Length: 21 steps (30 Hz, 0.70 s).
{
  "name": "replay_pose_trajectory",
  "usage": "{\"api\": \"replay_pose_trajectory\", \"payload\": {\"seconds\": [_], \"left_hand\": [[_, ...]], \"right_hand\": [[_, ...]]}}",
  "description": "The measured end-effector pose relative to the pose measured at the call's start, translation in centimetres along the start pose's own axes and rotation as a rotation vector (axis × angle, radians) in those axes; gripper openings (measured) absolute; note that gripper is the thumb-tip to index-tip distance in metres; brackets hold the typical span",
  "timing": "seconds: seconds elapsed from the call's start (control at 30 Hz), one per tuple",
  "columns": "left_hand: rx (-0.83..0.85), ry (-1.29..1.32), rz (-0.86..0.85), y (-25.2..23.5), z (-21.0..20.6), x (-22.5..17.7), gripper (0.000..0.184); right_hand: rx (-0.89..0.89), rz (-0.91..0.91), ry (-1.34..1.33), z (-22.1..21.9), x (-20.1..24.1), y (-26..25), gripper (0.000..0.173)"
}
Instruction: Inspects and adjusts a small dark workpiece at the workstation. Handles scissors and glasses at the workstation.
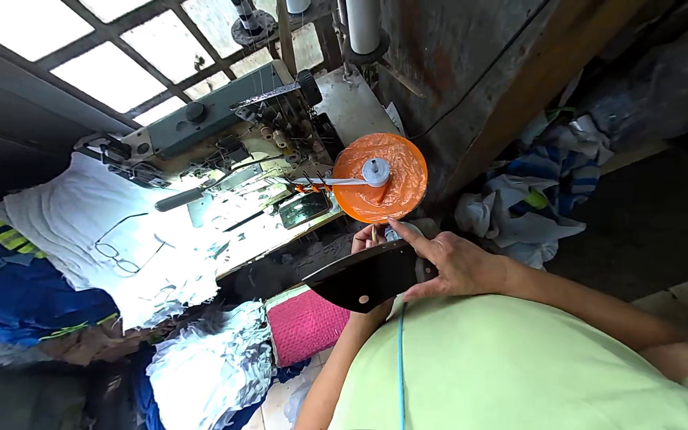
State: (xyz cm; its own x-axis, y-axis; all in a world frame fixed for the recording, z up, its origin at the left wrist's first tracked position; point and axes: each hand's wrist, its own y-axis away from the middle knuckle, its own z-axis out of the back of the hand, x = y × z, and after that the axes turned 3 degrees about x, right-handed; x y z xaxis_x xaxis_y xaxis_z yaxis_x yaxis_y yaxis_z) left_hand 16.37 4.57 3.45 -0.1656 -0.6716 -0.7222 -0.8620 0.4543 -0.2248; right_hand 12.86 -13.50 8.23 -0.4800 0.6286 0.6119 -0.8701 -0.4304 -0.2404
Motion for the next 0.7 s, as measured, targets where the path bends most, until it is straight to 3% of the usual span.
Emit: {"api": "replay_pose_trajectory", "payload": {"seconds": [0.07,0.13,0.2,0.3,0.5,0.7], "left_hand": [[-0.182,0.073,0.057,0.5,0.3,0.3,0.043],[-0.330,0.085,0.123,-0.5,-0.1,0.3,0.021],[-0.397,0.044,0.199,-2.4,0.1,0.6,0.034],[-0.317,-0.160,0.272,-4.2,2.9,1.5,0.033],[-0.172,-0.783,0.318,-8.5,6.6,2.0,0.032],[0.151,-1.437,0.426,-11.9,3.7,3.0,0.032]], "right_hand": [[-0.039,-0.034,-0.057,-0.1,-0.9,0.5,0.095],[-0.087,-0.116,-0.135,-0.2,-2.0,1.6,0.094],[-0.118,-0.260,-0.222,-0.1,-3.1,3.1,0.095],[-0.229,-0.510,-0.455,-0.4,-4.1,5.9,0.090],[-0.614,-0.829,-0.830,-1.4,-5.7,9.4,0.047],[-0.760,-0.891,-0.885,-2.0,-6.8,11.2,0.041]]}}
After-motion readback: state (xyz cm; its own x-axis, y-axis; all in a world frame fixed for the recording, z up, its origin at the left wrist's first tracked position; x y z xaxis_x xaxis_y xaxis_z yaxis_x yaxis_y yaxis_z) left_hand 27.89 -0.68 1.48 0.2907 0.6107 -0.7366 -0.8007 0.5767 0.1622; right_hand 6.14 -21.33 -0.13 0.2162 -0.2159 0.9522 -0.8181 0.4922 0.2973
